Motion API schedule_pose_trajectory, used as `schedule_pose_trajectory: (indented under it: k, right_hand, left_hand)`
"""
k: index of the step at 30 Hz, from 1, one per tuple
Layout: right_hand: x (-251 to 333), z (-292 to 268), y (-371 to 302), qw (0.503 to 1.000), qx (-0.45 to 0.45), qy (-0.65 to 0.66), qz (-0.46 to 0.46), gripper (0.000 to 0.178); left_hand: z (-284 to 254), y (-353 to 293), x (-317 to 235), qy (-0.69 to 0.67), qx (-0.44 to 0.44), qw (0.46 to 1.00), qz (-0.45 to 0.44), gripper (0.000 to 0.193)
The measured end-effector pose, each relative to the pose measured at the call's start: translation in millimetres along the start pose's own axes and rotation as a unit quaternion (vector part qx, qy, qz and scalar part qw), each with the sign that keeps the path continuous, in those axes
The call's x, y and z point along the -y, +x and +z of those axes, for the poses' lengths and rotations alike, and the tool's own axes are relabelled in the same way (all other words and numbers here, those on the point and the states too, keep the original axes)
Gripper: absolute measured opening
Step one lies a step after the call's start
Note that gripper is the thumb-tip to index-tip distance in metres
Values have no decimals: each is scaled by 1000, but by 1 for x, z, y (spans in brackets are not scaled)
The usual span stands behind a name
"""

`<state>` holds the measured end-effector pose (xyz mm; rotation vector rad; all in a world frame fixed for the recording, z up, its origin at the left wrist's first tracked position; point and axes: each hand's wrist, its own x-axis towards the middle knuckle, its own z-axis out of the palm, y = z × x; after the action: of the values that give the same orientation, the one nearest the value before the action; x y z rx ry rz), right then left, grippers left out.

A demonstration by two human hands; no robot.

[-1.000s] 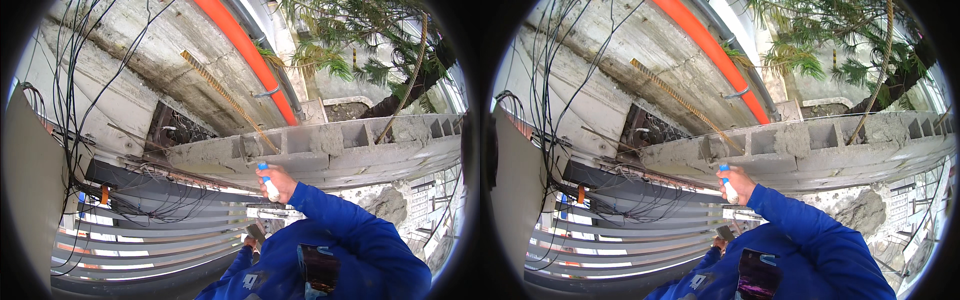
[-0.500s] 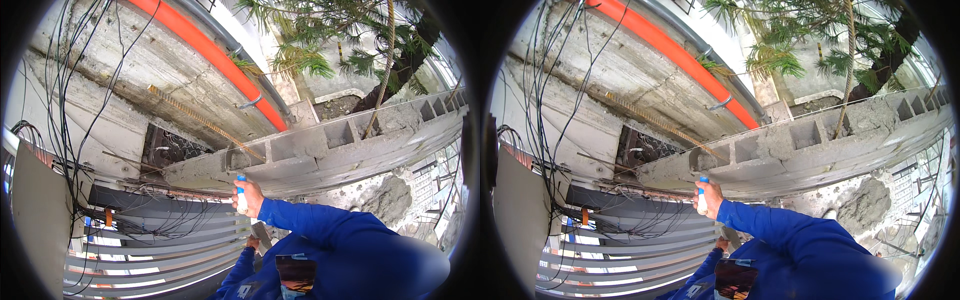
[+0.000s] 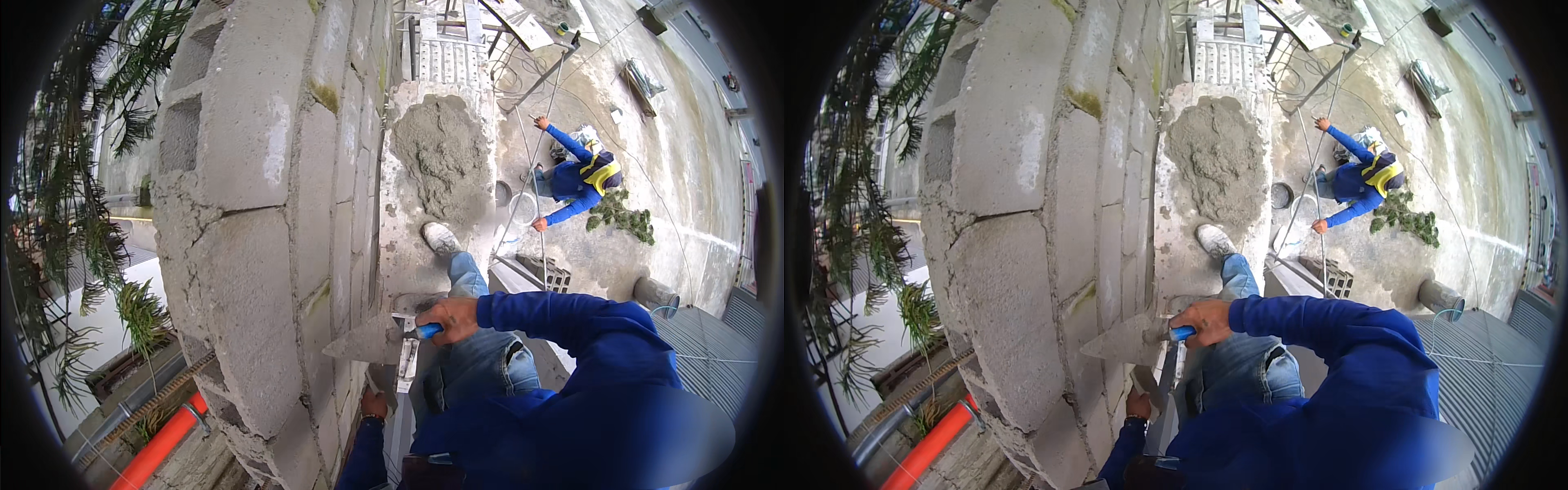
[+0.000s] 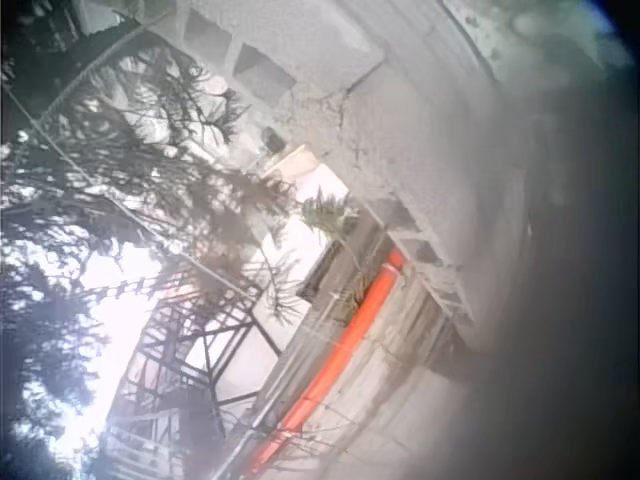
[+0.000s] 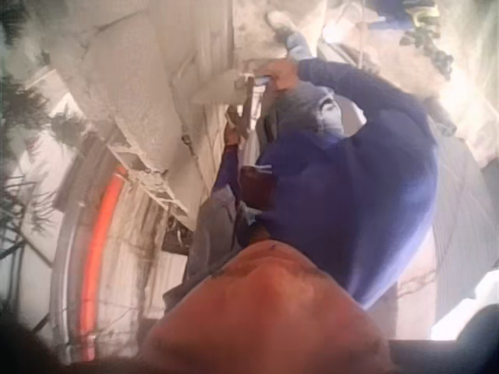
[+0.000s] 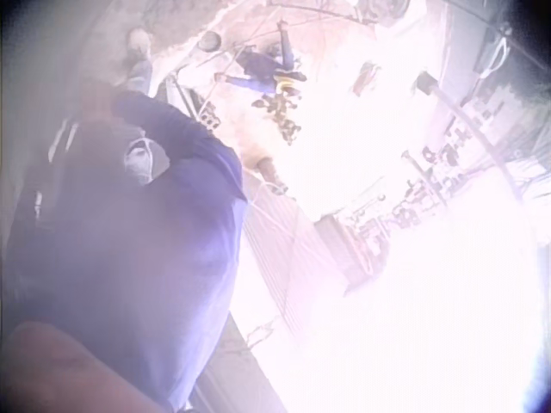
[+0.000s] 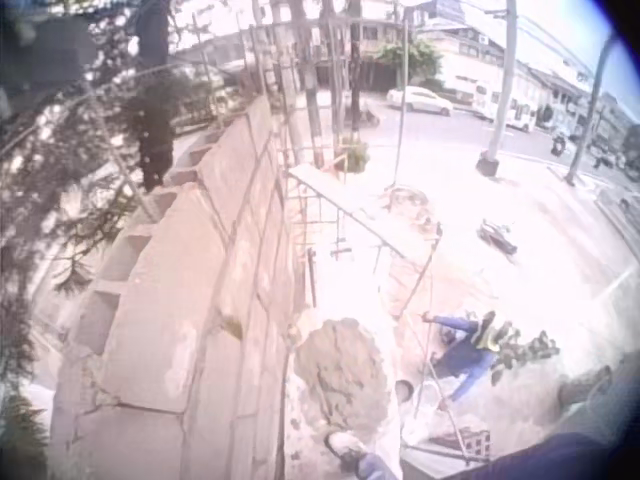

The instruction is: The person scoops wet cement from a bucket and applies it to a vertical concrete wall using a trowel and a smaller hand tool. They repeatedly smooth the surface and fill gaps between blocks while standing on scaffolding.

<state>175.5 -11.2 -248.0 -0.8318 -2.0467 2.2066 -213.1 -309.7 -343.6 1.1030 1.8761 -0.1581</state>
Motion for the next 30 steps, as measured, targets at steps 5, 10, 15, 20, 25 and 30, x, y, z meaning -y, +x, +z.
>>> schedule_pose_trajectory:
  k: [5,10,15,20,25,30]
  right_hand:
    - [-283,-74,19,926,-316,147,145,20]
    - [-635,-148,23,721,-441,122,521,31]
    - [-806,-247,5,649,-516,-48,557,41]
    - [-883,-282,38,665,-491,-81,557,44]
    - [-906,-310,64,639,-513,-130,558,39]
    - [-871,-310,126,705,-411,-205,540,33]
  left_hand:
    - [62,254,-101,9,2,999,39,51]
    - [192,533,-208,22,52,998,27,50]
    - [281,814,-292,46,-16,986,160,54]
    - [310,938,-403,159,-54,954,248,53]
    - [357,935,-427,173,16,933,315,52]
    - [394,872,-422,298,129,869,373,46]
